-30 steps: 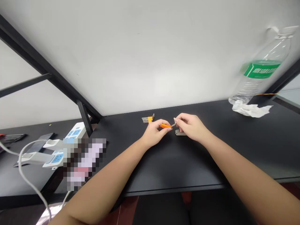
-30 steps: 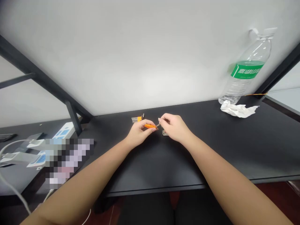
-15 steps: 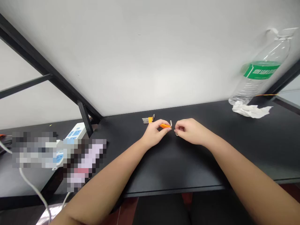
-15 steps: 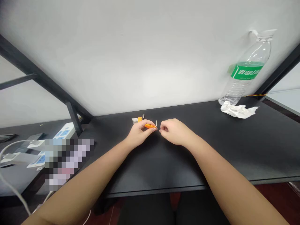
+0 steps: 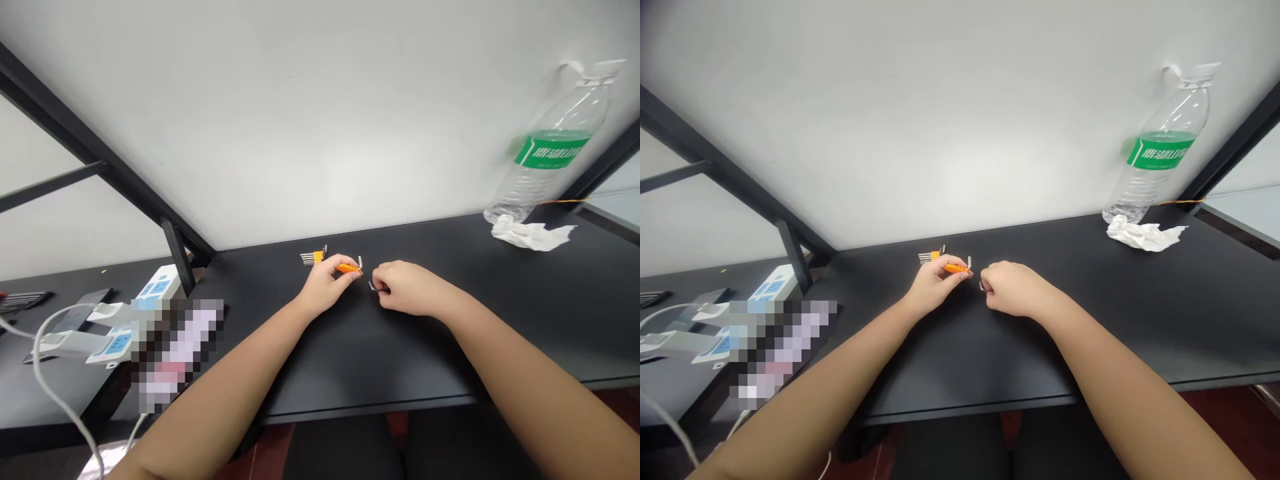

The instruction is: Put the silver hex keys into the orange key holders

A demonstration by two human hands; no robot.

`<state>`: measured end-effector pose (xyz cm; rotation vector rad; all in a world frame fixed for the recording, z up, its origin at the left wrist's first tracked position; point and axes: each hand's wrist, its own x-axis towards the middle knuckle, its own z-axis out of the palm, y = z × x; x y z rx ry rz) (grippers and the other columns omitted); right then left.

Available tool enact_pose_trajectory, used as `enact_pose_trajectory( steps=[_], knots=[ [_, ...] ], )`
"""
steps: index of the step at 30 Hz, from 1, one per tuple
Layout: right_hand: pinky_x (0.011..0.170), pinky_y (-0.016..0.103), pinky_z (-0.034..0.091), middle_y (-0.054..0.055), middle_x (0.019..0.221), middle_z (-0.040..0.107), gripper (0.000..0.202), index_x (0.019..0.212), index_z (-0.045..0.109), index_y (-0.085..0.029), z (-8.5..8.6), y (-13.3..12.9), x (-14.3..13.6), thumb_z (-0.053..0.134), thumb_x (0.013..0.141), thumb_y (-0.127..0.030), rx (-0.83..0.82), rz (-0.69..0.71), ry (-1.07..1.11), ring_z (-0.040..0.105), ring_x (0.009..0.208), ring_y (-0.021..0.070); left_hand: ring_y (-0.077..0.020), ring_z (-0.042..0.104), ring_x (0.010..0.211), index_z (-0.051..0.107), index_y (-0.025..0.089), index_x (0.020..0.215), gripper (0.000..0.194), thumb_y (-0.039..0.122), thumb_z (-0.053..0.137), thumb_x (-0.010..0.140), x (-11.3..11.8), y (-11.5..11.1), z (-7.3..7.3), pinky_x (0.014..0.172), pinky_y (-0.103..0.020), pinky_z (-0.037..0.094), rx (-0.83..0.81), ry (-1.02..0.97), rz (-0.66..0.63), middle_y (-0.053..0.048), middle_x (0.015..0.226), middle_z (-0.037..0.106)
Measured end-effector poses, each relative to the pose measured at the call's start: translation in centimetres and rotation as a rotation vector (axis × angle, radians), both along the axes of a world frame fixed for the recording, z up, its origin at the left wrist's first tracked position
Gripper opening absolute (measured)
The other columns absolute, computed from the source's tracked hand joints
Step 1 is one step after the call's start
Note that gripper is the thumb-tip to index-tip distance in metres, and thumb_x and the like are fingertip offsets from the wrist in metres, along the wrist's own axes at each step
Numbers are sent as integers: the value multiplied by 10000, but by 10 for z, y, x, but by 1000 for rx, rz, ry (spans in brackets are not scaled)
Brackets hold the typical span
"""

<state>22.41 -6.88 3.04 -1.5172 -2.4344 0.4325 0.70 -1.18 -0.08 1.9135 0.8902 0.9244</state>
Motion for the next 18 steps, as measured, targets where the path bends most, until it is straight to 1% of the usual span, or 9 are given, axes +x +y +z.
enact_pose_trajectory(
  steps=[2,3,5,6,8,10,12,18],
  knots=[
    [590,256,415,-10,769,632,71,819,578,-217,5,1,1,591,788,-154,-6,-45,246,558,638,132,-225,736,896,672,187,898,176,348,722,845,0,0,0,839,-376,581,-20,-4,1,-59,924,767],
    [594,256,441,-19,772,627,109,899,581,-224,7,2,1,597,804,-172,-6,-78,395,566,633,130,-227,738,906,664,188,882,176,349,724,843,0,0,0,847,-382,581,-31,-8,-1,-59,926,769],
    [610,270,501,-17,832,631,258,1096,571,-242,7,3,0,609,842,-218,-16,-121,693,607,661,138,-232,740,931,647,191,861,184,355,727,841,0,-1,-1,863,-391,580,-52,-18,-5,-60,942,774],
    [617,282,528,-6,871,634,310,1162,565,-246,6,4,-1,618,856,-243,-25,-130,820,630,685,146,-234,741,939,641,192,855,190,360,728,840,0,-1,-1,867,-394,580,-60,-19,-8,-59,947,775],
    [635,305,569,19,918,643,324,1187,594,-238,3,5,-5,642,869,-285,-40,-136,1000,667,725,163,-235,741,940,633,192,846,205,370,734,835,0,-2,-2,861,-394,580,-69,-13,-9,-59,950,776],
    [661,320,593,33,917,658,266,1108,643,-215,-1,7,-9,682,860,-305,-28,-155,1099,688,748,176,-235,742,927,630,189,844,217,375,740,829,0,-2,-3,853,-391,578,-75,-9,-11,-61,943,777],
    [688,330,605,34,904,673,236,1061,659,-207,-4,8,-13,709,852,-305,7,-176,1144,698,754,180,-234,743,918,629,185,851,222,373,745,827,0,-2,-3,847,-389,577,-82,-21,-18,-65,942,777],
    [716,350,618,30,906,689,203,1050,657,-226,-8,6,-18,718,869,-296,76,-163,1209,711,761,184,-242,748,939,624,181,854,224,364,751,828,0,-3,-1,868,-401,574,-126,-68,-27,-79,949,779]
  ],
)
